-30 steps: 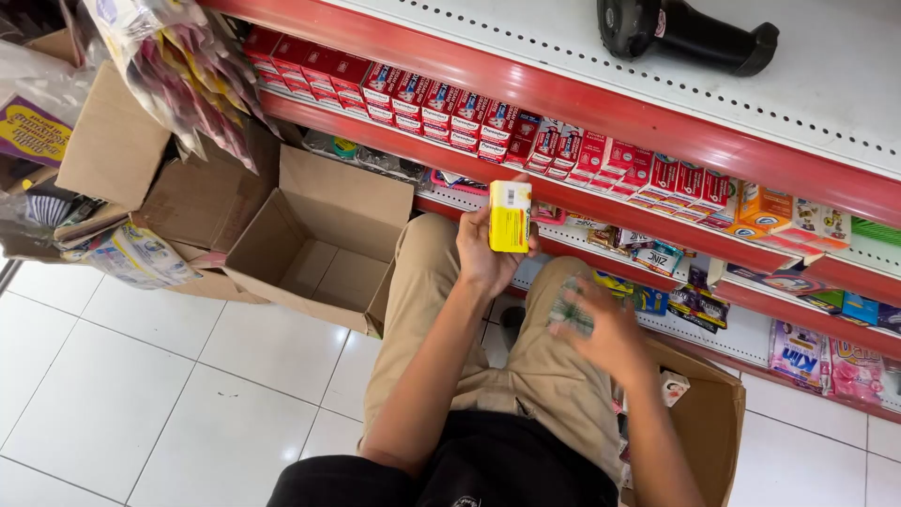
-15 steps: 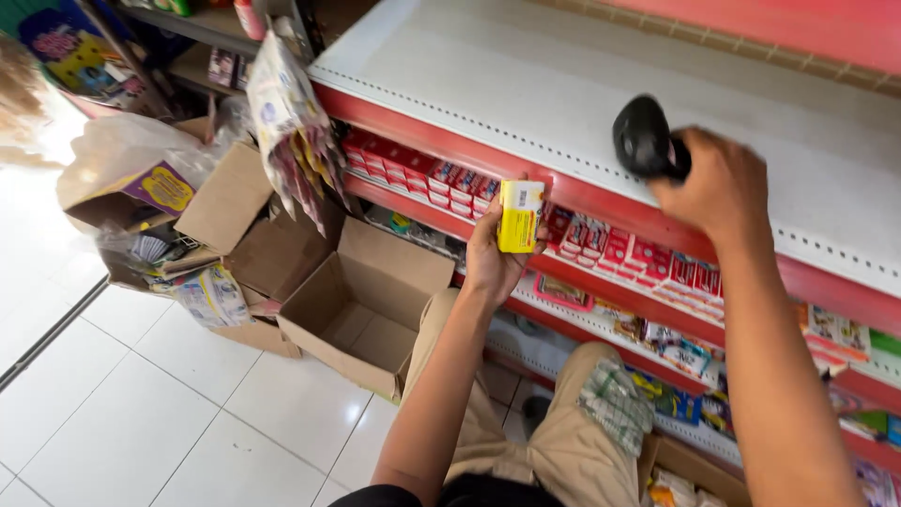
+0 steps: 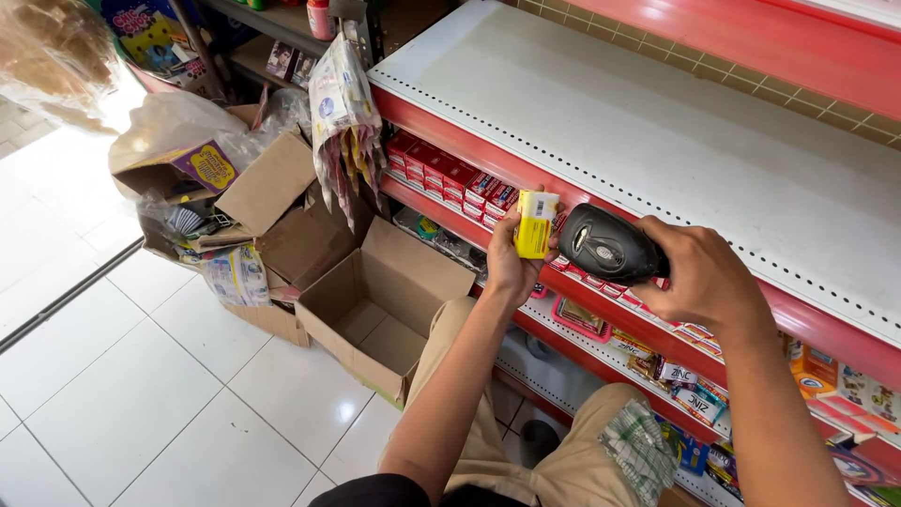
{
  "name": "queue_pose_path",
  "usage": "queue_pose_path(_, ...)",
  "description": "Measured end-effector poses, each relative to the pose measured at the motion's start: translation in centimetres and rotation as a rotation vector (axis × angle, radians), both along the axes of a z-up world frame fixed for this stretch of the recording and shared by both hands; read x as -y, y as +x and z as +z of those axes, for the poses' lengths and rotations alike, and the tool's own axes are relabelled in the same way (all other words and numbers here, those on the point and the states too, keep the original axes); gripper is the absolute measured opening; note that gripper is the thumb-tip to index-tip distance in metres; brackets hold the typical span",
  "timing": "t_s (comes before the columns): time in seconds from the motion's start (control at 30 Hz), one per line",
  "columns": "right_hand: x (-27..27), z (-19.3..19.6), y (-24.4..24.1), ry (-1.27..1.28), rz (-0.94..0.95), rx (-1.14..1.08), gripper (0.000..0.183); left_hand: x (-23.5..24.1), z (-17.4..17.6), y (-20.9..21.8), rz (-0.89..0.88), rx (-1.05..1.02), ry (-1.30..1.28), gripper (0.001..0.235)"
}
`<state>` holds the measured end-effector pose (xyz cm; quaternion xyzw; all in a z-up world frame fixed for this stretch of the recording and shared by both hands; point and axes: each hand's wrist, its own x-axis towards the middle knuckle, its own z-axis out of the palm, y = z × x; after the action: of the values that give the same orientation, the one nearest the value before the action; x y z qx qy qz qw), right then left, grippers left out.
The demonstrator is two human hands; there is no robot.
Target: The recorder cleans individual products with a cloth, scans them using a handheld barcode scanner, and organizes them on a shelf.
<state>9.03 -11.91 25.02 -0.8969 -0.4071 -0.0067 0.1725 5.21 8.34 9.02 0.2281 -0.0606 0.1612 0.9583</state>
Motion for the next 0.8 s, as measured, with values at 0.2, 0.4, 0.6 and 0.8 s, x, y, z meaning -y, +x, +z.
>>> queue_pose_path(0.2,-0.7,0.0,0.1,0.024,-0.018,-0.023,0.057,0.4,0.1,-0.1,0.031,-0.045,0.047,0.055)
queue_pose_path(0.4,-0.6,0.2,0.6,-0.005,-0.046,0.01,0.056,0.1,-0.2,0.2,0.014,-0.033,0.016,0.053)
queue_pose_path(0.6,2.1,-0.8,6.2,0.164,-0.094,0.266,0.06,-0.4,0.9,-0.3,0.015,0.049,0.009,0.065)
queue_pose_path(0.8,3.3,-2.0,10.7,0.117,-0.177,0.262,0.062,-0.5,0.3,0.3,0.065,0.031,0.129,0.078)
